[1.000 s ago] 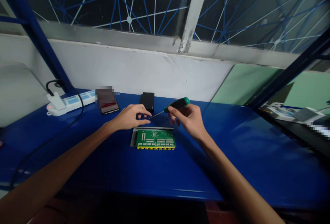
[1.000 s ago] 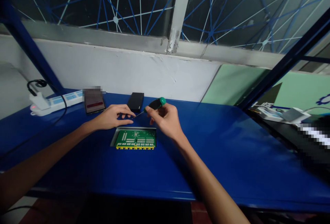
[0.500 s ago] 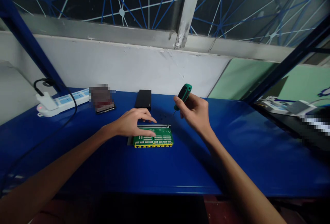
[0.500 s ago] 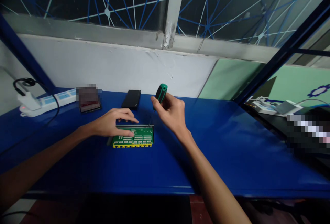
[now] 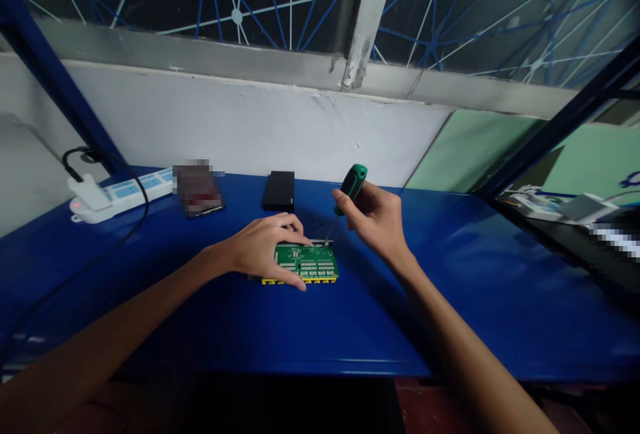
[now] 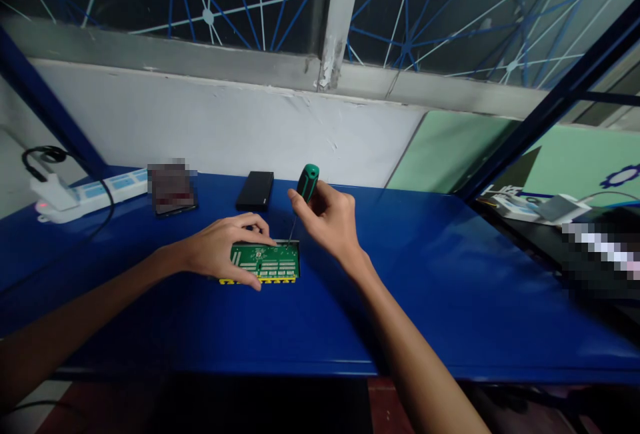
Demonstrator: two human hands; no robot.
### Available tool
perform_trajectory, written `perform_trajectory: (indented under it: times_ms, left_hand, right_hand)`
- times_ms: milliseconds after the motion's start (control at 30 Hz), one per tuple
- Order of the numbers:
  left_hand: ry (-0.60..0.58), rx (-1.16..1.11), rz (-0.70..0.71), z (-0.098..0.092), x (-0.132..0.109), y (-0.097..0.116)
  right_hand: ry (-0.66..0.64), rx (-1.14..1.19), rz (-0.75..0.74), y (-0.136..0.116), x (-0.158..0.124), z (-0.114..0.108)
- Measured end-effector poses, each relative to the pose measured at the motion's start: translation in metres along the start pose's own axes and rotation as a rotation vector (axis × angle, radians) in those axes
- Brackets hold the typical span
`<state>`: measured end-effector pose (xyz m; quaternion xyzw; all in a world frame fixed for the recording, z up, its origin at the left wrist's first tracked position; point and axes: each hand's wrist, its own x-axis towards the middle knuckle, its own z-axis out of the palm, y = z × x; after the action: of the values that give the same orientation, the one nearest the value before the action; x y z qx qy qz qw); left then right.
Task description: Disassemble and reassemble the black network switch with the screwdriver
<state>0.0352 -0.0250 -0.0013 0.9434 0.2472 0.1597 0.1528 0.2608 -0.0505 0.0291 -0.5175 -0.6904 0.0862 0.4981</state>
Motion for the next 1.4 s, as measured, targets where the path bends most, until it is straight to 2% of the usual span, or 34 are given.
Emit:
perform_trajectory:
  times_ms: [500, 900, 1000, 1133, 1267, 1400]
  left_hand:
    - [0.002, 0.020, -0.004, 0.002, 0.001, 0.001]
    - [0.002, 0.030, 0.000, 0.002, 0.001, 0.001]
    - [-0.002, 0.029, -0.006, 0.003, 0.001, 0.000]
    - [0.003, 0.017, 0.003, 0.003, 0.001, -0.001]
    - [0.014, 0.005, 0.012, 0.003, 0.000, -0.001]
    - [0.003, 0.005, 0.005, 0.002, 0.001, 0.000]
  right_hand:
    - [-0.017, -0.010, -0.013, -0.001, -0.002, -0.001]
    - [-0.122, 0.075, -0.009, -0.002, -0.003, -0.002]
    - [-0.089, 0.072, -0.035, -0.006, -0.005, -0.003]
    - [0.006, -0.047, -0.131, -0.012, -0.007, -0.005]
    - [-0.002, -0.147, -0.183, -0.013, -0.007, -0.007]
    - [-0.030, -0.119, -0.186, -0.012, -0.007, -0.009]
